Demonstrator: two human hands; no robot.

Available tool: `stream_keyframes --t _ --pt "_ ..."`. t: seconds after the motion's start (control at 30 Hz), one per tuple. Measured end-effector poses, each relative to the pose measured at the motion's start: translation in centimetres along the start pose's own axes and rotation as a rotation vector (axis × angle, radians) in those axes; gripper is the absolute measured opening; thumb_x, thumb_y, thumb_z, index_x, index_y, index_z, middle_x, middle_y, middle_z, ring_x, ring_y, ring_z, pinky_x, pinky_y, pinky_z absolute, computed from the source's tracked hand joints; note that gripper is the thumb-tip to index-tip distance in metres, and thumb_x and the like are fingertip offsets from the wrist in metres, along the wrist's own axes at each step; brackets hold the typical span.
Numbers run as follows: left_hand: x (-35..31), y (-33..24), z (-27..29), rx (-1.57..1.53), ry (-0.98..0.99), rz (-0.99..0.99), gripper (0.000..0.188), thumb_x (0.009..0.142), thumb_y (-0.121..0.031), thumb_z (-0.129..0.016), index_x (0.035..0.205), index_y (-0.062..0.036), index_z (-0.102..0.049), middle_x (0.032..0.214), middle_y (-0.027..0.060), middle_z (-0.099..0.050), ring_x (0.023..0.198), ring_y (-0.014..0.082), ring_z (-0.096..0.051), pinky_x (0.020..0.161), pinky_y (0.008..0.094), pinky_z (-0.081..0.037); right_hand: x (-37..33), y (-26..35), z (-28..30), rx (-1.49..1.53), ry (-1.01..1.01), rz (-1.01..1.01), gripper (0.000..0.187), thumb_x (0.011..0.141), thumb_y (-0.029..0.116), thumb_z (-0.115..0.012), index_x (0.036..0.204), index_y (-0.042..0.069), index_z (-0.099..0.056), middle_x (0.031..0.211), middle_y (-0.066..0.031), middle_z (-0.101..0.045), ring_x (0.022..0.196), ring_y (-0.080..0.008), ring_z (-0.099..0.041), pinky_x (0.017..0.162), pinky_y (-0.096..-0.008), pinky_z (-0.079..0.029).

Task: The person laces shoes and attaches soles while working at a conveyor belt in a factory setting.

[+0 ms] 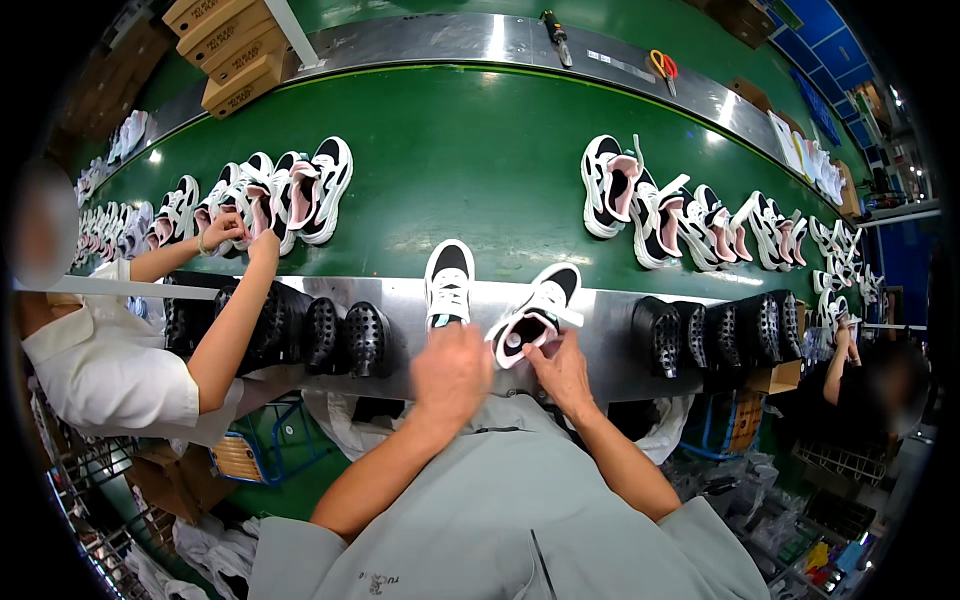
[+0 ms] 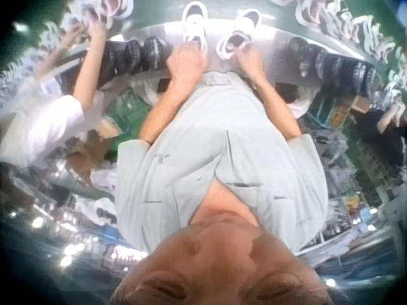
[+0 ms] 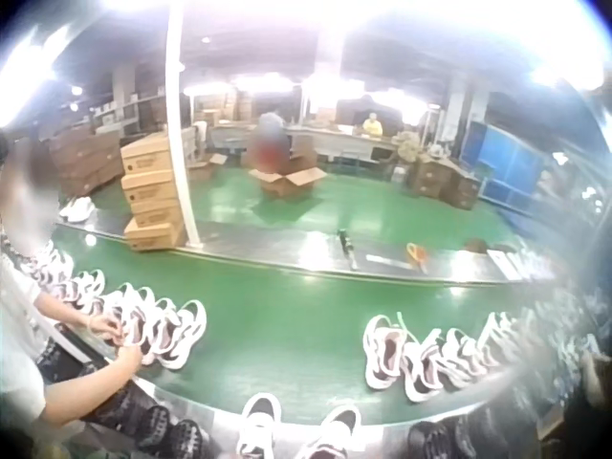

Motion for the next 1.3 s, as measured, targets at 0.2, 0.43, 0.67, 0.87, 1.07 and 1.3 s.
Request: stream_keyframes --t 0.2,0.43,0.67,0.87,1.07,1.3 --pt "3.8 0.3 -9.3 -0.047 0.339 0.071 0.029 0.083 -0.01 -0.067 0.106 0.0029 -0.054 0.08 0.0243 -0.066 0.071 0.0428 -0.068 0.062 0.0512 -0.054 2.6 2.8 1.7 -0.058 -0.076 0.652 0.03 0.078 0.002 -0.071 0.107 0.005 -0.064 0.12 -0.0173 -0.057 0.111 -0.0375 -0.054 0.094 -0.0433 -0.047" --pt "3.6 -0.2 -9.3 -0.265 0.267 0.135 0.022 0.088 -0.005 -0.063 0.104 0.0033 -0.051 0.076 0.028 -0.065 0.072 0.0471 -0.066 0.064 0.0571 -0.05 2.9 2.5 0.8 -0.28 -0.134 0.796 0.032 0.071 0.001 -0.068 0.103 0.002 -0.061 0.125 -0.017 -0.053 0.114 -0.0395 -0.051 0.093 -0.0479 -0.048" --pt "3.7 -3.2 -5.5 -0.173 0.095 -0.185 0.04 0.08 -0.013 -0.076 0.118 -0.0086 -0.065 0.101 0.0096 -0.059 0.097 0.0316 -0.06 0.073 0.042 -0.053 0.4 0.5 0.7 0.007 -0.2 0.082 0.029 0.083 0.018 -0.074 0.098 -0.001 -0.058 0.11 -0.0235 -0.064 0.101 -0.0415 -0.062 0.081 -0.0476 -0.051" --pt "5.8 -3.0 -6.7 -0.064 0.17 -0.674 0.018 0.078 -0.011 -0.067 0.095 -0.0036 -0.067 0.097 0.0084 -0.06 0.092 0.0279 -0.057 0.078 0.0387 -0.05 1.2 -0.9 -1.3 0.193 -0.149 -0.001 0.036 0.093 0.03 -0.06 0.081 -0.004 -0.059 0.075 -0.026 -0.065 0.076 -0.0462 -0.064 0.071 -0.0503 -0.051" --pt "5.1 -2.1 -6.8 0.066 0.227 -0.841 0.014 0.077 -0.013 -0.061 0.086 -0.0033 -0.065 0.097 0.0077 -0.059 0.095 0.0267 -0.056 0.077 0.0378 -0.049 0.5 0.1 -1.7 0.025 -0.191 0.163 0.029 0.094 0.023 -0.063 0.084 -0.004 -0.058 0.075 -0.0245 -0.065 0.074 -0.04 -0.069 0.068 -0.0487 -0.052" --pt "1.3 -1.7 -4.9 -0.101 -0.04 -0.382 0.02 0.081 -0.017 -0.074 0.092 -0.0008 -0.071 0.087 0.0114 -0.063 0.084 0.0315 -0.057 0.074 0.0431 -0.046 -0.2 0.2 -2.3 0.227 -0.084 0.112 0.021 0.092 0.016 -0.064 0.089 -0.003 -0.058 0.082 -0.0246 -0.066 0.075 -0.0414 -0.066 0.068 -0.0467 -0.051"
Point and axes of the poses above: each hand's wrist, its own x-axis towards the middle knuckle, its own z-axis out of the back of the hand, y = z × x, the point moved 2 cm from there along x, towards the middle knuckle
